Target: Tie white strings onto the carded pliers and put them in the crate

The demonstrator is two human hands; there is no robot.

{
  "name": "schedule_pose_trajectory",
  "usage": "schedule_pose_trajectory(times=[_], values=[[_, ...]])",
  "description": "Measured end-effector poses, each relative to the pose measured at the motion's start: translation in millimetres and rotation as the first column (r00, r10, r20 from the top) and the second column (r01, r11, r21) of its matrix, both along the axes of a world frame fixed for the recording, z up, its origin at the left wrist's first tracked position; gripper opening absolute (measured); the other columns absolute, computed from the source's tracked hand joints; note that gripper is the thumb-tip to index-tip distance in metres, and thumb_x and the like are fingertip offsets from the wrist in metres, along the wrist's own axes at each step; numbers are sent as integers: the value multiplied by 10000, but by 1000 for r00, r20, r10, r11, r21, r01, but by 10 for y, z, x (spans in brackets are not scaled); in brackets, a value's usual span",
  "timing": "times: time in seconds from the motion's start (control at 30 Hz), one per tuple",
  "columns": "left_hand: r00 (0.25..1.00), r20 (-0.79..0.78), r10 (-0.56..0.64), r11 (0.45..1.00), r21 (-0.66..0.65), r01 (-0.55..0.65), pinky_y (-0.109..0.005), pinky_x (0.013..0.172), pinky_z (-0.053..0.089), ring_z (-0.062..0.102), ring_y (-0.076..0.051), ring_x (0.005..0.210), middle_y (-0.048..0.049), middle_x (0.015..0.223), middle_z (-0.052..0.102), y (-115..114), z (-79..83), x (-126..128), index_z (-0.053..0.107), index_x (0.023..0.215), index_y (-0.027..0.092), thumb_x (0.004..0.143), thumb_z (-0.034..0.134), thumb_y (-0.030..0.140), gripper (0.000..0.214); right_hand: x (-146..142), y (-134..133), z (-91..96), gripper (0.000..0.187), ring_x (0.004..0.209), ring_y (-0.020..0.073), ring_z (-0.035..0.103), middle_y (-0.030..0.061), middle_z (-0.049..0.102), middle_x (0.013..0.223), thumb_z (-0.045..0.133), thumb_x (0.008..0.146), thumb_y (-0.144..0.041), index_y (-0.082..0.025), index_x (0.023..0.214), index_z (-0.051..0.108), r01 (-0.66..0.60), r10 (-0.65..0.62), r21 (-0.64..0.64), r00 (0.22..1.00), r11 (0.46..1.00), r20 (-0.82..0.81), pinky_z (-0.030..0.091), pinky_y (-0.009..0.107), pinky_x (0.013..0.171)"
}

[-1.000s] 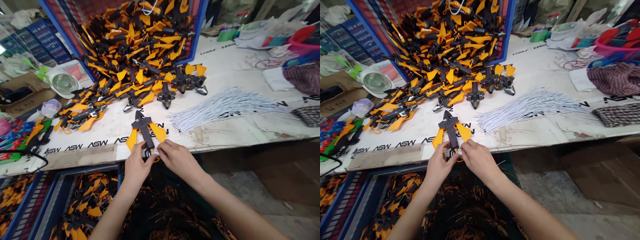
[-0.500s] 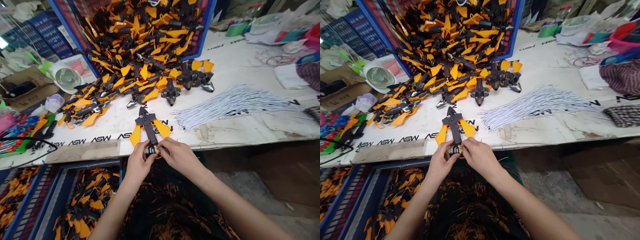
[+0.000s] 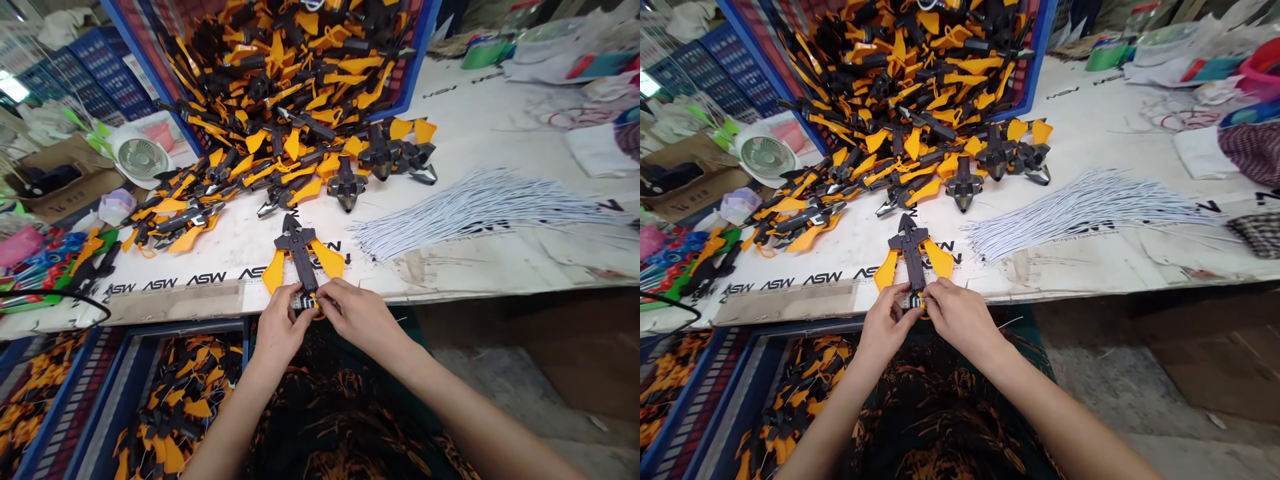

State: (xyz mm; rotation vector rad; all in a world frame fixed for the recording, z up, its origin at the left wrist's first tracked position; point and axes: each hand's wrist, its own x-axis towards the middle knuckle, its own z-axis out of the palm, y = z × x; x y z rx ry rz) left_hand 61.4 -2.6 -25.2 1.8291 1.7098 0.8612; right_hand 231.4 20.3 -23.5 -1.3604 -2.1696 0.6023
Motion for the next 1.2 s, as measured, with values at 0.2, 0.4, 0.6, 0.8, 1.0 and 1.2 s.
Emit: schedule_pose_trajectory(times=[0.2,0.4,0.6,0.8,1.0,1.2], values=[[998,52,43,999,-30,-42,-265,653,488,577,-118,626,-19,924,663,9,21,-62,580,1065,192,855,650,251,229,-47,-32,-22,99,769,205,706,32,723,835,497,919,-178,-200,999,550,86,-102,-109,983,990,-151,455,279,657],[987,-150,-53,998,38,60,-313,758,488,634,-201,846,-54,892,633,89,90,-73,588,916,192,912,540,196,48,-112,-63,15,128,733,213,698,50,720,835,434,976,-190,-200,969,561,79,-80,67,997,995,16,400,280,598],[951,-285,-120,993,-17,121,-312,726,468,612,-204,820,-36,885,604,90,98,15,567,867,212,943,507,226,98,-41,-36,44,87,721,173,681,32,697,951,488,971,-201,-199,990,572,27,-28,95,1000,995,6,395,258,569],[980,-127,-150,984,77,161,-288,746,452,584,-175,829,-28,863,582,38,118,-66,568,850,210,947,466,209,141,3,-56,21,183,698,144,651,54,631,1036,497,971,-231,-215,1111,613,-97,87,187,994,978,62,408,241,536],[958,285,-25,995,103,-5,-247,567,409,495,-113,596,18,728,496,-147,363,-541,542,801,204,939,518,328,187,58,-39,-26,215,720,155,658,62,637,1038,470,975,-223,-194,1110,635,-77,77,126,997,989,11,478,268,572],[990,137,-44,984,179,19,-269,636,415,508,-143,693,-11,760,529,-254,443,-627,568,772,196,919,540,327,199,-157,-52,213,257,785,158,663,82,652,1176,542,943,-223,-226,1187,623,-177,184,50,950,983,-252,542,305,696]])
